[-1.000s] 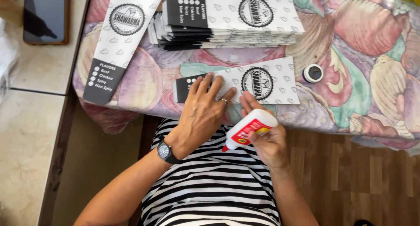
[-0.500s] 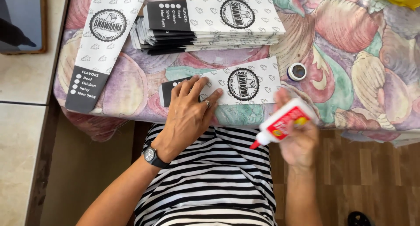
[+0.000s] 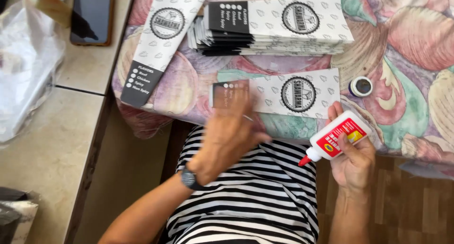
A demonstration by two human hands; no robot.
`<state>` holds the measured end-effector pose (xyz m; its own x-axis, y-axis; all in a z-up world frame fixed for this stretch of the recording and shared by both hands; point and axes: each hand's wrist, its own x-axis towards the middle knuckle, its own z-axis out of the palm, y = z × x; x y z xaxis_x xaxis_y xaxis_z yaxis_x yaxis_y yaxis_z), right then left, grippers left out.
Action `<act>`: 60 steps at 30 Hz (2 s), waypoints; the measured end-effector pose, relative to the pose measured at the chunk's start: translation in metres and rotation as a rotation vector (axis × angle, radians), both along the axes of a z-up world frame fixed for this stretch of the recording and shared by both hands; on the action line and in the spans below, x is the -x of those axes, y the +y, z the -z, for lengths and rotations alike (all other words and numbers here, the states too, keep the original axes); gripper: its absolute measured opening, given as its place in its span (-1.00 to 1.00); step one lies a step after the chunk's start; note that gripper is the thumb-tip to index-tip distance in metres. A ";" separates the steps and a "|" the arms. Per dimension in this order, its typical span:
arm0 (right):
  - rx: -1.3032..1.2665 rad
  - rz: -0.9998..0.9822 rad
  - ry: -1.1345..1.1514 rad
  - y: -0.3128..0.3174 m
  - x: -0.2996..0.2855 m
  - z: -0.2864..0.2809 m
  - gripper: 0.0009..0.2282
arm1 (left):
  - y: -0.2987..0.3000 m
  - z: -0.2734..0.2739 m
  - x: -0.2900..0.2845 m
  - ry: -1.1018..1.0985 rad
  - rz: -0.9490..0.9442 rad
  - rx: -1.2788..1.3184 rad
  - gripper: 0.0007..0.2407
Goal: Folding and gluing pre-printed paper bags for food packaging at a manual assembly station.
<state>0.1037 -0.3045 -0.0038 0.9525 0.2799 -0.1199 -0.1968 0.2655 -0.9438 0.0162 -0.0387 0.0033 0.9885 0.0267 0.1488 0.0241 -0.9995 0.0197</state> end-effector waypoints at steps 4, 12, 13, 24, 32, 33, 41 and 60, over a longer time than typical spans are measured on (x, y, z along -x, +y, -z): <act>0.062 0.016 -0.024 -0.016 -0.008 0.010 -0.45 | -0.020 0.037 -0.003 -0.211 0.299 0.111 -0.48; -0.037 0.219 -0.023 -0.056 -0.023 0.025 -0.35 | 0.061 0.013 0.014 -0.478 0.250 0.585 -0.67; -0.021 0.210 -0.028 -0.056 -0.022 0.025 -0.35 | 0.085 0.010 0.012 -0.489 0.170 0.810 -0.56; -0.446 0.153 0.073 -0.059 -0.026 0.025 -0.29 | 0.214 0.028 -0.090 -0.324 -0.471 -0.117 -0.77; -0.231 0.136 0.024 -0.055 -0.025 0.019 -0.35 | 0.098 -0.005 -0.156 -0.294 0.303 0.241 -0.60; -0.378 0.127 0.064 -0.053 -0.025 0.016 -0.33 | 0.095 -0.001 -0.156 -0.390 0.327 0.162 -0.76; -0.326 0.266 0.076 -0.057 -0.026 -0.002 -0.38 | 0.047 0.006 -0.056 -0.408 0.490 0.087 -0.65; 0.263 0.554 -0.611 -0.059 -0.017 0.018 -0.69 | 0.042 -0.013 -0.062 -0.049 0.438 0.352 -0.87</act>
<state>0.1205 -0.3636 -0.0215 0.8619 -0.2085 0.4623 0.4586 -0.0685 -0.8860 0.0786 0.0034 0.0166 0.9107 -0.3280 0.2512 -0.4008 -0.8491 0.3441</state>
